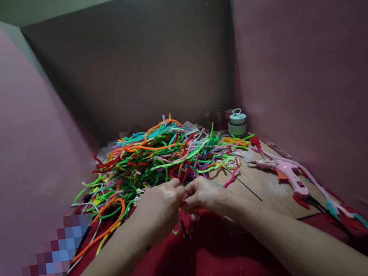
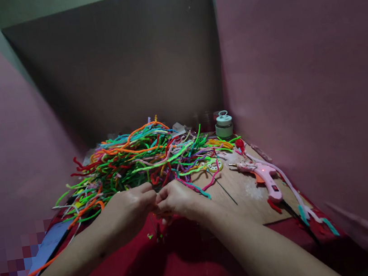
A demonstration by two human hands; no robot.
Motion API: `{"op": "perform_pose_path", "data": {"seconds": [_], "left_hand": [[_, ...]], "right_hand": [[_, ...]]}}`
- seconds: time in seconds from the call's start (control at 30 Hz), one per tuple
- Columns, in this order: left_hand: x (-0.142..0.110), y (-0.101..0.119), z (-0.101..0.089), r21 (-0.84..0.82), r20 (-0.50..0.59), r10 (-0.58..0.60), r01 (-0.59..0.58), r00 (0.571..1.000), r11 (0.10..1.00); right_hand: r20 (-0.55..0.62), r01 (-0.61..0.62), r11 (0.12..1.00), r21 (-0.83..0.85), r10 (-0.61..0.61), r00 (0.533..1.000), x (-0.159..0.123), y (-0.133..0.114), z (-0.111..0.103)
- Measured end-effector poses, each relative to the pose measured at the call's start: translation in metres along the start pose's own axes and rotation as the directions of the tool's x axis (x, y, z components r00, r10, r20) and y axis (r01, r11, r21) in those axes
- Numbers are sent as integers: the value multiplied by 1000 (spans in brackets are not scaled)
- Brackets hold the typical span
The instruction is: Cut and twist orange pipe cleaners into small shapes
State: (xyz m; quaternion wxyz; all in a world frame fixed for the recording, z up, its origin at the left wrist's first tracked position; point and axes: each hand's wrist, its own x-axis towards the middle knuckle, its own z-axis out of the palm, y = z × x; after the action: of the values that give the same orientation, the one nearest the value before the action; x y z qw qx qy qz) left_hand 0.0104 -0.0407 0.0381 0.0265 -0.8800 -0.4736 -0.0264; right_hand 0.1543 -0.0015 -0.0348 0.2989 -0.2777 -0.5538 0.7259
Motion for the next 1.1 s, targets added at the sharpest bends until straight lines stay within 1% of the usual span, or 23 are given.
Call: {"op": "perform_pose_path", "data": {"seconds": [0.03, 0.07, 0.1, 0.13, 0.17, 0.2, 0.23, 0.27, 0.3, 0.37, 0.43, 0.47, 0.53, 0.6, 0.67, 0.77, 0.87, 0.93, 1.03, 1.1], "left_hand": [[0, -2, -2, -54, -30, 14, -16, 999, 998], [0, -5, -4, -137, -82, 8, -19, 997, 990], [0, -9, -5, -245, -143, -36, 0, 989, 970], [-1, -12, -5, -370, -189, -122, 44, 974, 928], [-1, -14, -4, -500, -200, -240, 112, 950, 859], [-1, -15, -1, -618, -166, -351, 181, 922, 766], [-1, -16, 4, -712, -99, -424, 234, 900, 662], [-1, -15, 9, -782, -30, -458, 264, 888, 564], [0, -14, 15, -836, 20, -471, 273, 882, 476], [2, -11, 25, -908, 61, -488, 251, 870, 335], [5, -9, 30, -941, 71, -494, 223, 866, 254], [6, -9, 31, -947, 76, -489, 216, 869, 237], [7, -11, 30, -948, 80, -479, 215, 874, 234], [8, -12, 27, -947, 78, -479, 216, 875, 239], [10, -11, 25, -947, 65, -482, 206, 874, 245], [12, -6, 26, -959, 41, -489, 172, 872, 225], [15, -2, 30, -973, 30, -509, 141, 860, 181], [15, -2, 33, -983, 31, -508, 119, 861, 143], [15, -5, 36, -992, 58, -442, 99, 895, 71], [14, -7, 37, -994, 70, -383, 97, 921, 54]], "right_hand": [[-14, 5, 1000, 7, -5, 1000, 0, -1, 0], [-25, 13, 1000, 14, -13, 1000, 0, -2, -1], [-35, 24, 999, 21, -23, 999, 0, -4, -1], [-42, 39, 999, 25, -38, 998, 0, -5, -1], [-49, 56, 998, 26, -55, 997, 0, -6, -1], [-59, 73, 997, 29, -71, 996, 0, -7, 0], [-73, 89, 995, 37, -86, 994, 0, -8, 1], [-90, 102, 994, 46, -97, 991, -1, -8, 2], [-105, 111, 992, 57, -105, 989, -1, -8, 3], [-114, 129, 990, 49, -123, 986, -2, -7, 4], [-90, 135, 990, 33, -132, 987, -3, -7, 3], [-73, 132, 990, 39, -129, 989, -3, -7, 2], [-52, 105, 991, 87, -100, 994, -4, -8, 0], [-64, 68, 986, 154, -59, 996, -3, -9, -2], [-84, 48, 982, 183, -33, 996, -2, -9, -4], [-83, 34, 986, 166, -20, 996, -1, -8, -6], [-62, 4, 988, 154, 6, 998, 0, -6, -9], [-65, 11, 988, 155, 0, 998, 0, -5, -11], [-67, 39, 986, 165, -28, 997, -1, -7, -10], [-49, 36, 981, 193, -27, 998, -2, -10, -9]]}}
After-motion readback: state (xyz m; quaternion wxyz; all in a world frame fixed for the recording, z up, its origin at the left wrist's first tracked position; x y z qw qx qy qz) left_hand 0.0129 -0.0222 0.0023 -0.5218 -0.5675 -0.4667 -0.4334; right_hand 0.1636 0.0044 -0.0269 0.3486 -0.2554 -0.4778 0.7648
